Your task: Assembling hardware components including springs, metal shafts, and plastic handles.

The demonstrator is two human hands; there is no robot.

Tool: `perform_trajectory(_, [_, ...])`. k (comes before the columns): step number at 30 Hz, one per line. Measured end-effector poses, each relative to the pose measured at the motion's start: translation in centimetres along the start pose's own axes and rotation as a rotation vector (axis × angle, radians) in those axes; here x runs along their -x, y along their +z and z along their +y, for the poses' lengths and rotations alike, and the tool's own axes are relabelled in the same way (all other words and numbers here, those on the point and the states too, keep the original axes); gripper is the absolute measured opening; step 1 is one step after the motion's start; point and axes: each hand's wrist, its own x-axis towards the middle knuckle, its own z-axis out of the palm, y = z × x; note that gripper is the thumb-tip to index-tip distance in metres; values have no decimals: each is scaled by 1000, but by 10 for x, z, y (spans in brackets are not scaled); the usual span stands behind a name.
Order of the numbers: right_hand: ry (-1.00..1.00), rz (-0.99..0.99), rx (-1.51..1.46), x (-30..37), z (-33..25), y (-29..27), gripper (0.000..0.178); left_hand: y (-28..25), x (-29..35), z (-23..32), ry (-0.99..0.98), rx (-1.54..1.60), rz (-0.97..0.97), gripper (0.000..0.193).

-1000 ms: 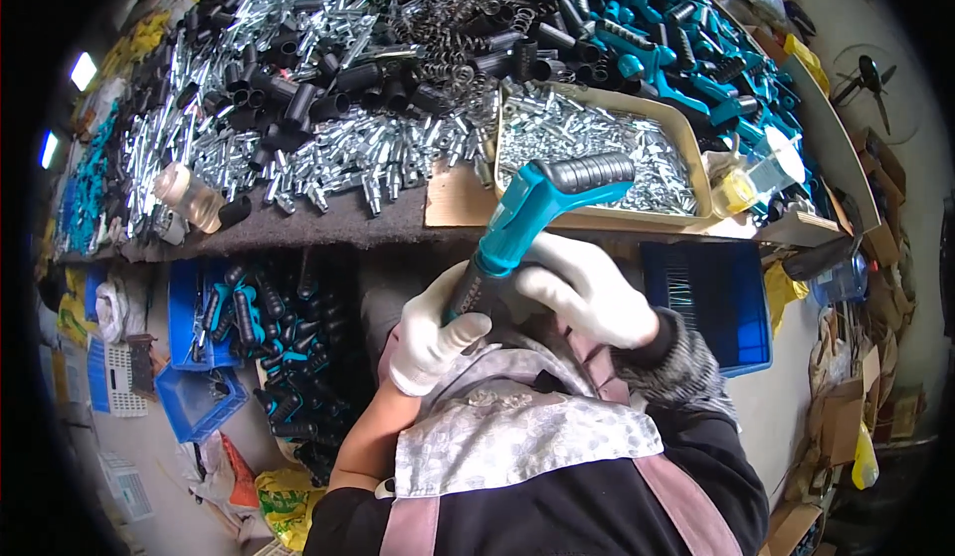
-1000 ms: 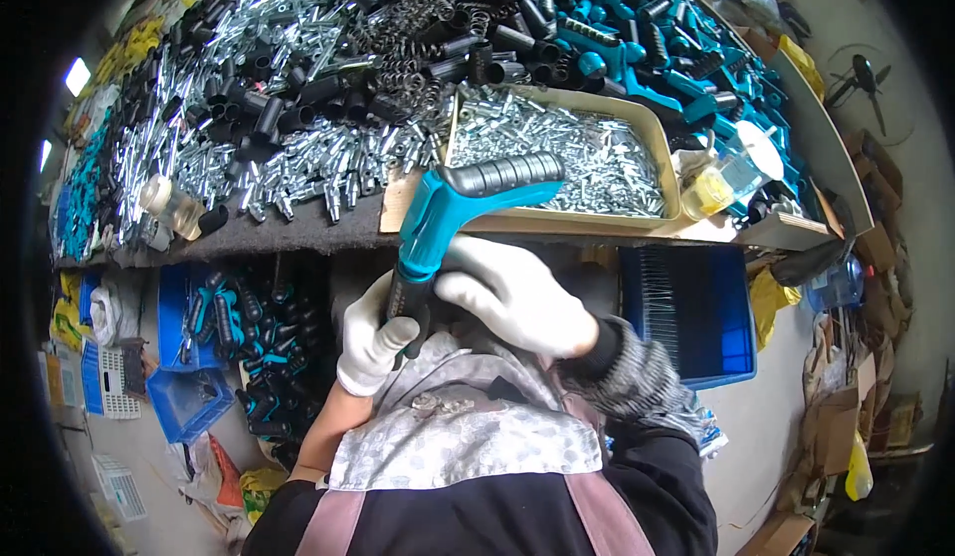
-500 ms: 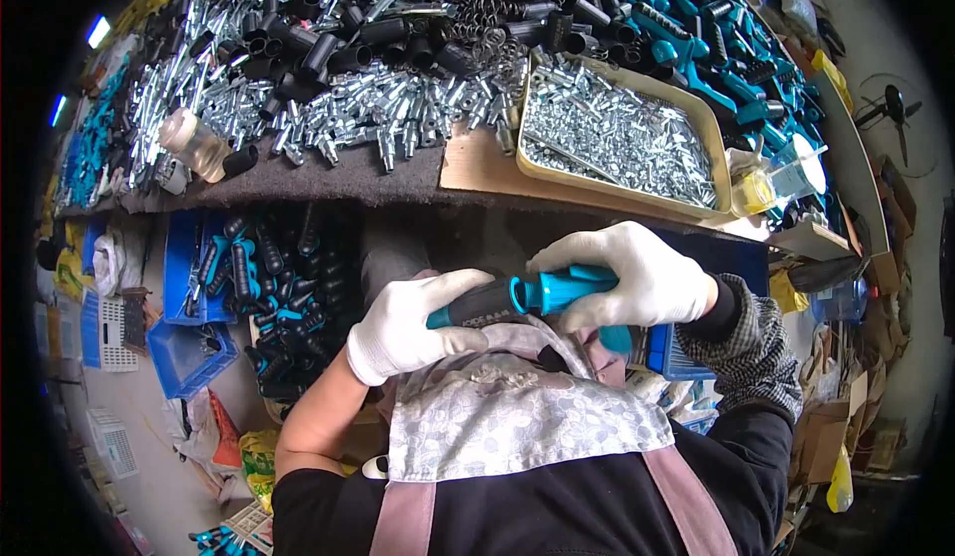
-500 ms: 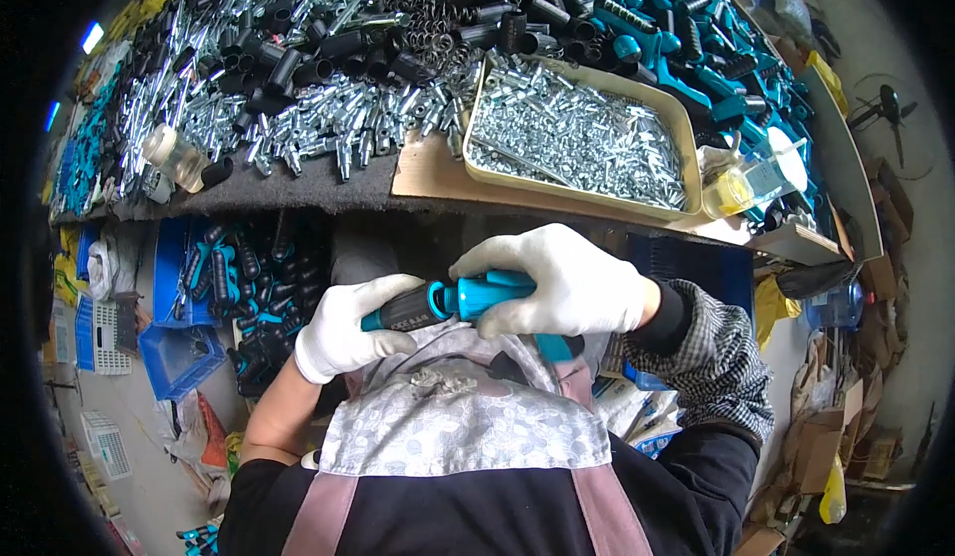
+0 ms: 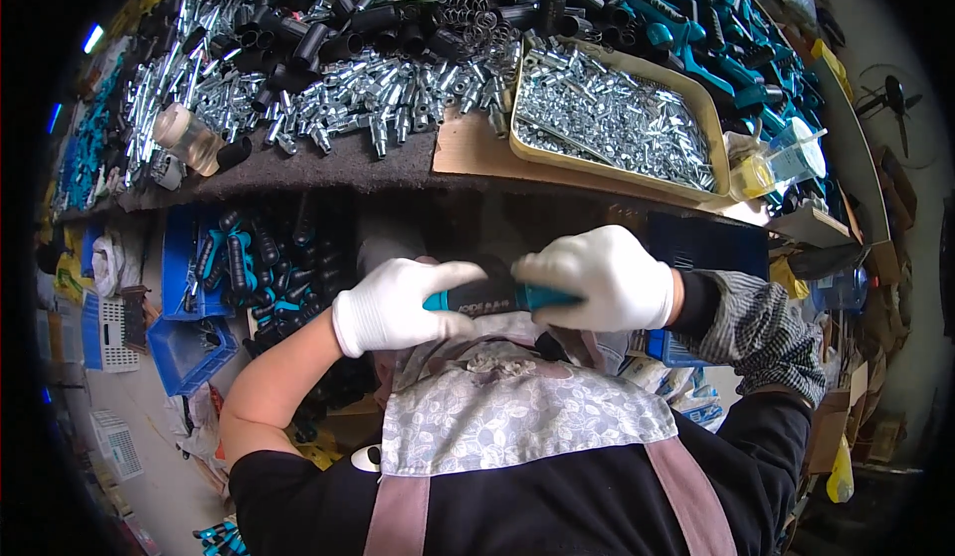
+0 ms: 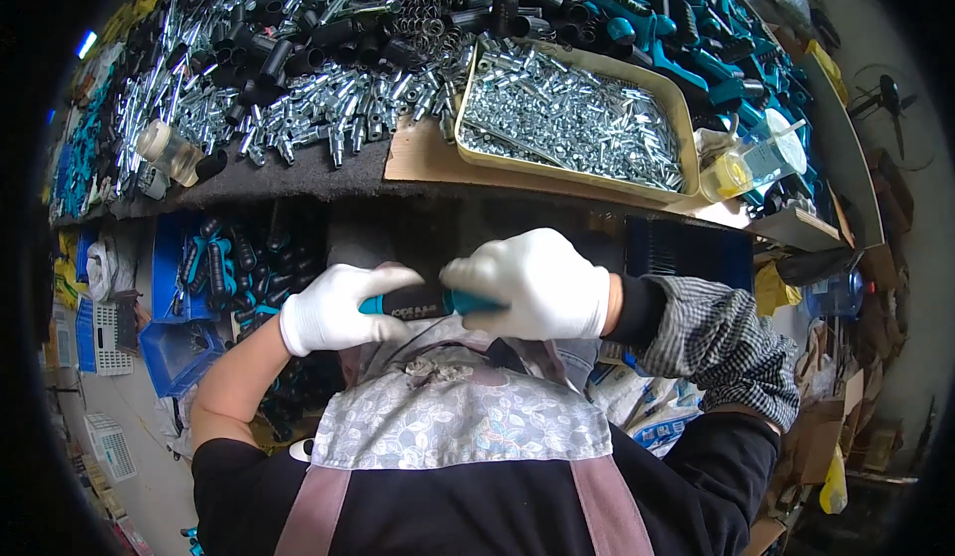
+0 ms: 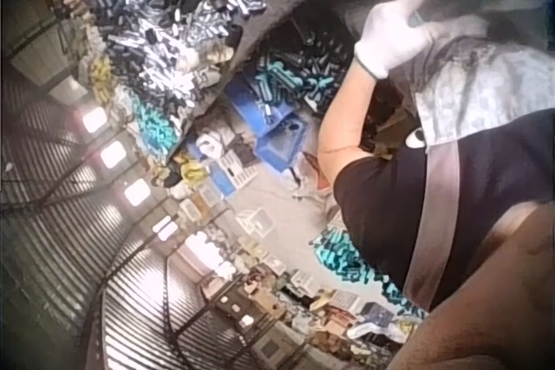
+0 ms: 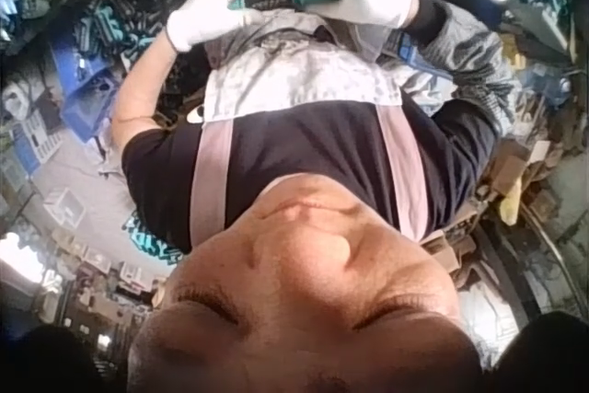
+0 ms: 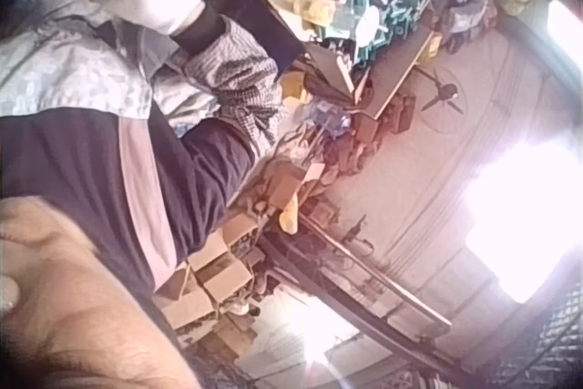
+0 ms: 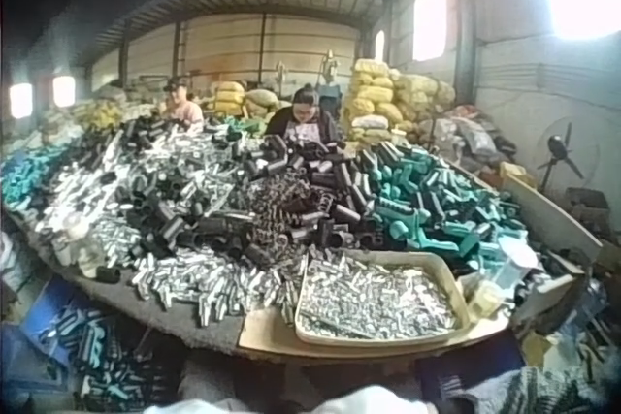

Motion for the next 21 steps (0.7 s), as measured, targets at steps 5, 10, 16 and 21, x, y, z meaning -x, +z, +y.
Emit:
perform_trajectory(5, [716,-61,-1319,8,14,18,53,-5,-7,15,156,-641,199,53])
perform_trajectory(10, [77,156,-270,8,16,32,50,-9,-13,7,-147,-464,-26,45])
perform_trajectory(16, [468,185,-1338,7,16,32,60,1,-7,1,-78,-568,213,21])
perform_trajectory(21, [-16,722,-705,14,6,26,51,41,-3,-16,-414,-313,128,26])
